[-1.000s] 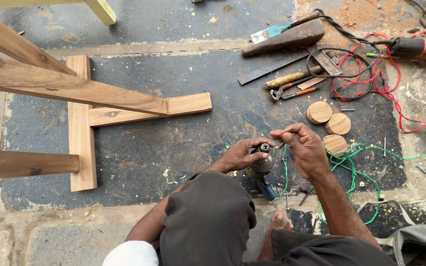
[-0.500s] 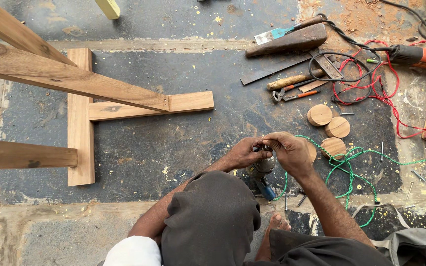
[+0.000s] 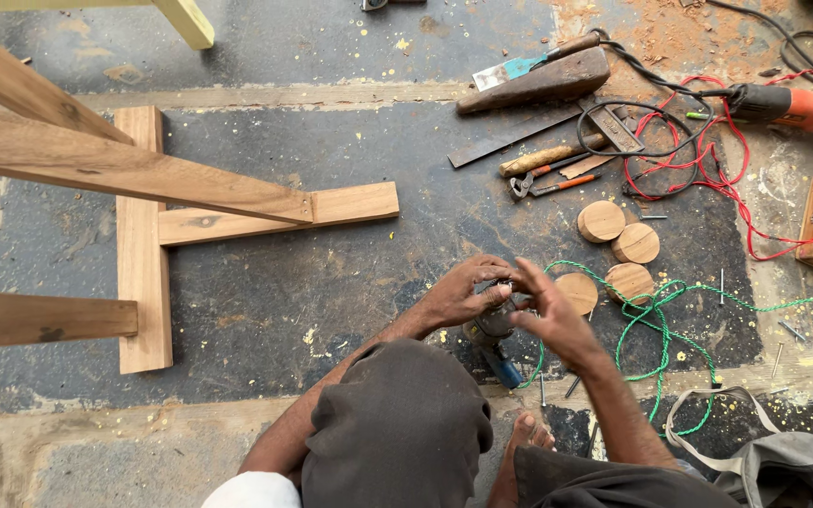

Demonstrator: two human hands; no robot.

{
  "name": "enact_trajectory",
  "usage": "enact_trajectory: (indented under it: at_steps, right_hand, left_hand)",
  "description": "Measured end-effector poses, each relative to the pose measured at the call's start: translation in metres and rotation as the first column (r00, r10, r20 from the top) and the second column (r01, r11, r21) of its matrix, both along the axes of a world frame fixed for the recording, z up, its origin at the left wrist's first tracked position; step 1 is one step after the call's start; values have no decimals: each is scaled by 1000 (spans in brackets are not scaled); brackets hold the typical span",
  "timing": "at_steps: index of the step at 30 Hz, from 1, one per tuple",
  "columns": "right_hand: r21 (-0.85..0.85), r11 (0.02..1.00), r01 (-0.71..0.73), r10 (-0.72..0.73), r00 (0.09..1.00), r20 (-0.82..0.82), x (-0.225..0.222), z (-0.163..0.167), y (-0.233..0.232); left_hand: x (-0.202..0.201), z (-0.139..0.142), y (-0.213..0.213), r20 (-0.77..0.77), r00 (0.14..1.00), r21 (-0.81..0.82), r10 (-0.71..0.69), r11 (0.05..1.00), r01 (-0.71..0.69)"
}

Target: The person retrieves a drill bit from a tool bag, inserts it into a corded drill, and tightens the chuck. They then place a small round wooden piece on a scrap block and drill a hole through it. The person repeats this process for several round wooden pieces, inserting a screw into each drilled hole to test fit.

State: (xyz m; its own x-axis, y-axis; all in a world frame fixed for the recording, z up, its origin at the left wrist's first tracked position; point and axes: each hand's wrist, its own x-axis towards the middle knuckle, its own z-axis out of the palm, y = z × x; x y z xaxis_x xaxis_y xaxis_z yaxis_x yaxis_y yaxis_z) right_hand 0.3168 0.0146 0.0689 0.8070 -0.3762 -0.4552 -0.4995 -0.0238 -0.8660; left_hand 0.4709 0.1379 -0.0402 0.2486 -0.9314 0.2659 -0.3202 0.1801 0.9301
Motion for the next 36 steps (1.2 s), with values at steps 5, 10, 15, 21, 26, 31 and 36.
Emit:
enact_trajectory:
  at_steps: [5,10,15,21,26,31,36]
  right_hand:
    - [-179,983,-43,65,991,116,11,-30,18]
    - [-280,960,3,7,999,33,12,-31,19]
    - [-262,964,34,-14,997,78,5,-35,24]
    - [-443,886,137,-74,985,158,3,-50,32]
    - [-388,911,143,-56,972,226,-1,-49,36]
    - [-449,877,173,-89,975,201,0,-51,37]
    - [-291,933,211,-157,967,201,0,-58,37]
  left_hand:
    - [7,14,2,24,1000,-2,18,1000,-18]
    - [13,33,8,-25,999,18,-33,999,33]
    - [15,43,13,-202,977,153,-66,983,98]
    - [10,42,10,-175,980,174,-90,977,121]
    - [2,36,13,-247,967,59,-61,995,78]
    - [-2,34,10,-228,973,59,-19,998,33]
    - [-1,34,12,-202,979,-8,-41,999,40]
